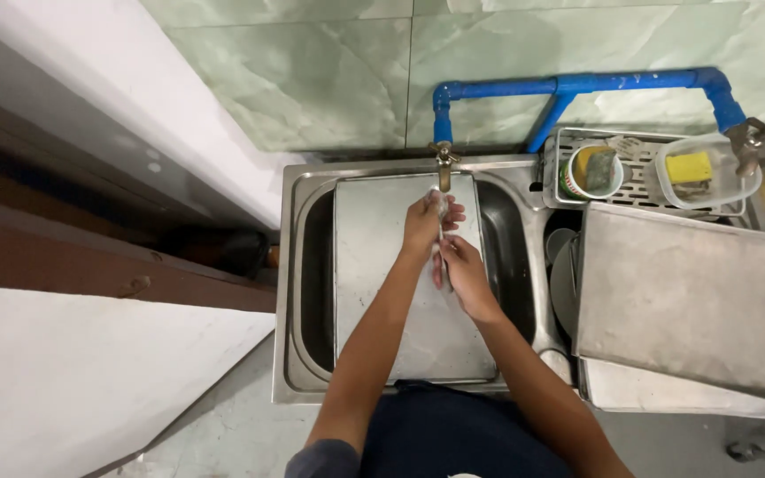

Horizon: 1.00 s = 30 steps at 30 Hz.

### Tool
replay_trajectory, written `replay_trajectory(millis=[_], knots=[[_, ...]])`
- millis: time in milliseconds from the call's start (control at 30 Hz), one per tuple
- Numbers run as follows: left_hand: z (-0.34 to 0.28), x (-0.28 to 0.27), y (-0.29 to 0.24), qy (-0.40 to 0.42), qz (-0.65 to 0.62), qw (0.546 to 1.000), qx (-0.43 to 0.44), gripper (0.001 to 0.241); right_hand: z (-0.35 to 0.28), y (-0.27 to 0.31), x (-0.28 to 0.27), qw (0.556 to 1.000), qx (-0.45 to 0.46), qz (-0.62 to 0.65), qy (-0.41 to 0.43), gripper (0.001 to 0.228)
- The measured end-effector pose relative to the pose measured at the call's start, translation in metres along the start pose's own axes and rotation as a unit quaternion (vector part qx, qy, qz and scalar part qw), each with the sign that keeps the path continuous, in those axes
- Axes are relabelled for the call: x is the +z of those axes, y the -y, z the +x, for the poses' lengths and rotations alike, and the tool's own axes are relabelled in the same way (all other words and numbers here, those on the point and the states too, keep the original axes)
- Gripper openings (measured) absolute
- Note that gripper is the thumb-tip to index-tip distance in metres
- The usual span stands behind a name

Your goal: The recorder washes a spoon and a small red item in a sink and then places them on a workbench.

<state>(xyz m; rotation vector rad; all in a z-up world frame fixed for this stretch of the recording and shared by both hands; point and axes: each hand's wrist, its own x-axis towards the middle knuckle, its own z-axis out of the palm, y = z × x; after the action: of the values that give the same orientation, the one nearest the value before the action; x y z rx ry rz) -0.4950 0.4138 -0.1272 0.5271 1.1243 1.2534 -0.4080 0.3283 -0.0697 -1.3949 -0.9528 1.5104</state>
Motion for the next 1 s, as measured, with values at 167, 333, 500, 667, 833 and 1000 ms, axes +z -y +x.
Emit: replay_trajectory(millis=[167, 333, 500, 667, 833, 1000], knots=[[-0.027, 0.004, -0.013, 0.031, -0.054, 0.998, -0.017, 0.042, -0.002, -0.015, -0.013, 0.999, -0.008, 0.0, -0.033, 0.026], [-0.024, -0.004, -0.017, 0.066, -0.065, 0.996, 0.01, 0.029, -0.009, -0.027, -0.021, 0.997, -0.028, -0.065, -0.037, 0.026], [-0.022, 0.005, -0.002, 0.011, 0.026, 0.999, -0.025, 0.048, -0.001, -0.03, -0.024, 0.991, -0.065, -0.105, -0.055, 0.029], [-0.039, 0.026, -0.044, -0.027, 0.127, 0.988, 0.083, 0.022, -0.008, -0.017, -0.019, 0.992, -0.06, -0.092, -0.064, 0.028], [-0.056, 0.031, -0.038, -0.115, 0.307, 0.919, 0.217, 0.031, -0.006, -0.01, -0.017, 0.986, -0.09, -0.12, -0.07, 0.03], [-0.051, 0.031, -0.05, -0.035, 0.318, 0.924, 0.21, 0.019, -0.01, -0.017, -0.018, 0.988, -0.074, -0.112, -0.072, 0.032]])
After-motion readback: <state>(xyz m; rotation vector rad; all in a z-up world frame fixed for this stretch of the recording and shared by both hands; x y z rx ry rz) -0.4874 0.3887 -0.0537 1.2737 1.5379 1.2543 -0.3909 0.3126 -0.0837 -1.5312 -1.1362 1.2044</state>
